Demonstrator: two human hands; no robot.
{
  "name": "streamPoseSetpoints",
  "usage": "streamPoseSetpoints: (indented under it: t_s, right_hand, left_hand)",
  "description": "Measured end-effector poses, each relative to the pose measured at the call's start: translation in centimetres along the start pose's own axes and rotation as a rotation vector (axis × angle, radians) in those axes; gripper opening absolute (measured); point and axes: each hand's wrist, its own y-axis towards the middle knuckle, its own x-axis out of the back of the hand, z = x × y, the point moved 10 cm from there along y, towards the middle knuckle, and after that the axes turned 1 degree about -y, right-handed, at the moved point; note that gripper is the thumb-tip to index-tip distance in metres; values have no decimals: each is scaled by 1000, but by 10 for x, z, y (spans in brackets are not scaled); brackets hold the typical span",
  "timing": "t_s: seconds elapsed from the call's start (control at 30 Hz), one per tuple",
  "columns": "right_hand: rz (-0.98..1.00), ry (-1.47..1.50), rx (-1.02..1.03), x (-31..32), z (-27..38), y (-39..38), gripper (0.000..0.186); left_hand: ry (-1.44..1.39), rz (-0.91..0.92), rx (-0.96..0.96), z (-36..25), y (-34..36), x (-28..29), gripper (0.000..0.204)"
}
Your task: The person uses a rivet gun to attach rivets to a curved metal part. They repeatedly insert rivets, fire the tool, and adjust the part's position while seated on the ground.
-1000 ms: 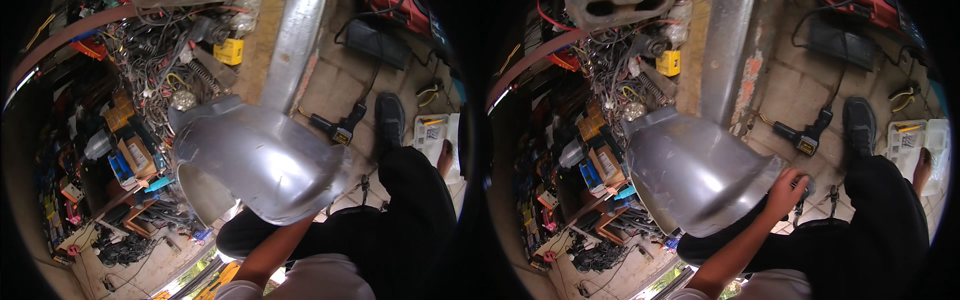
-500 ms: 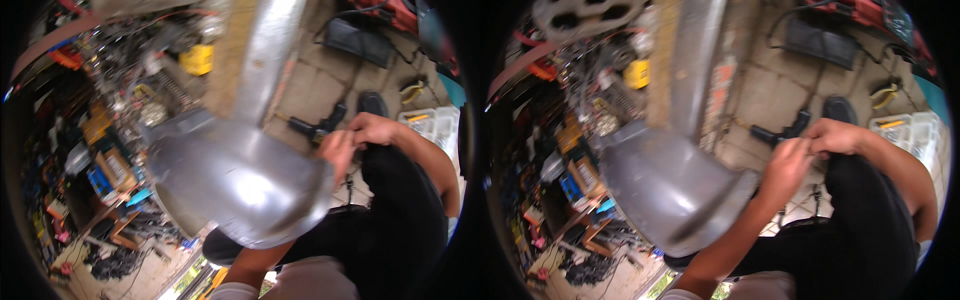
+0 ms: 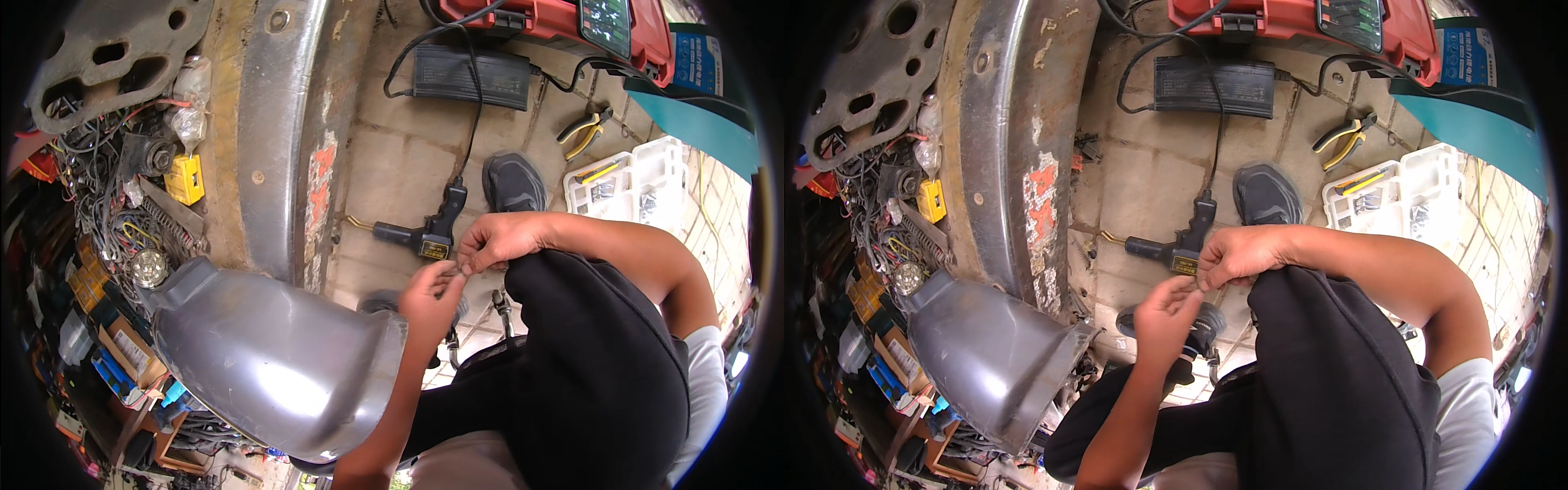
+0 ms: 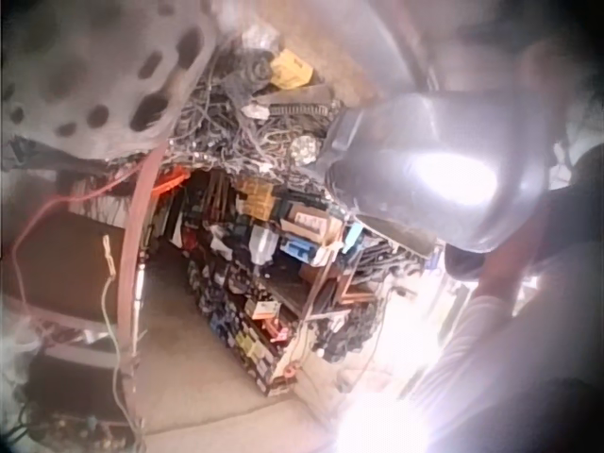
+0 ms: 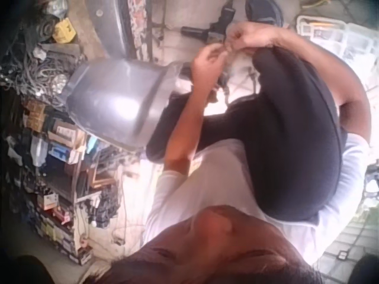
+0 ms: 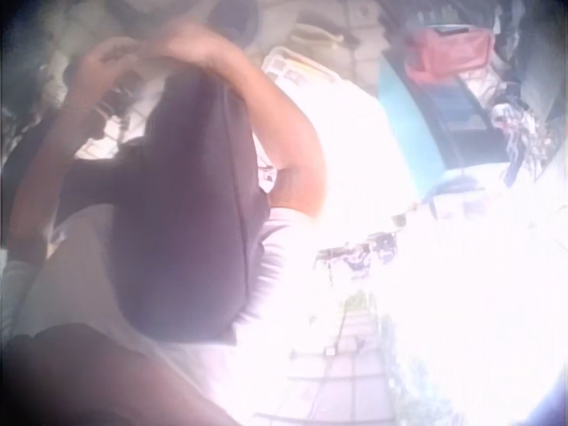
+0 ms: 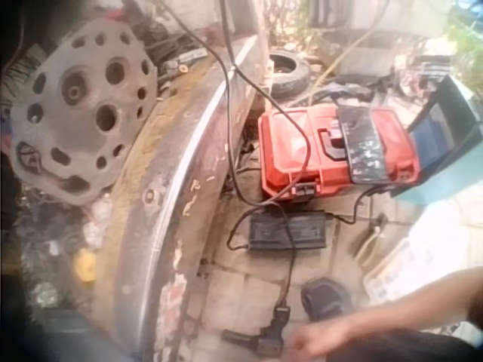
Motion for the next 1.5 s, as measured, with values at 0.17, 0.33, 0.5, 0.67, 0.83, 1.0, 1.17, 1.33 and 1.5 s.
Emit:
streamPoseSetpoints:
  t_s: [0.17,0.33,0.5,0.67,0.83,1.0,1.17,1.33,1.5]
  right_hand:
    - [-354,-1226,539,8,48,5,18]
    - [-340,-1683,622,-14,23,62,25]
    - [-354,-1772,494,-15,-9,93,29]
    - [-385,-1754,403,-4,-16,100,25]
    - [-378,-1735,404,-5,-15,105,23]
    - [-414,-1770,514,-16,0,90,22]
    - [-348,-1855,643,-52,43,46,22]
    - [-340,-1975,824,-84,96,-23,23]
    - [-300,-1741,1026,-88,123,-60,16]
  left_hand:
    - [-411,-87,166,26,-19,45,23]
    - [-595,-174,235,56,-59,89,18]
    - [-708,-221,232,82,-82,107,16]
    - [-782,-240,223,88,-82,100,16]
    - [-718,-251,243,79,-78,98,17]
    - [-663,-263,267,76,-74,94,15]
    - [-704,-264,248,77,-67,94,13]
    - [-888,-427,191,84,-55,118,15]
    - [-1185,-149,114,49,-55,88,29]
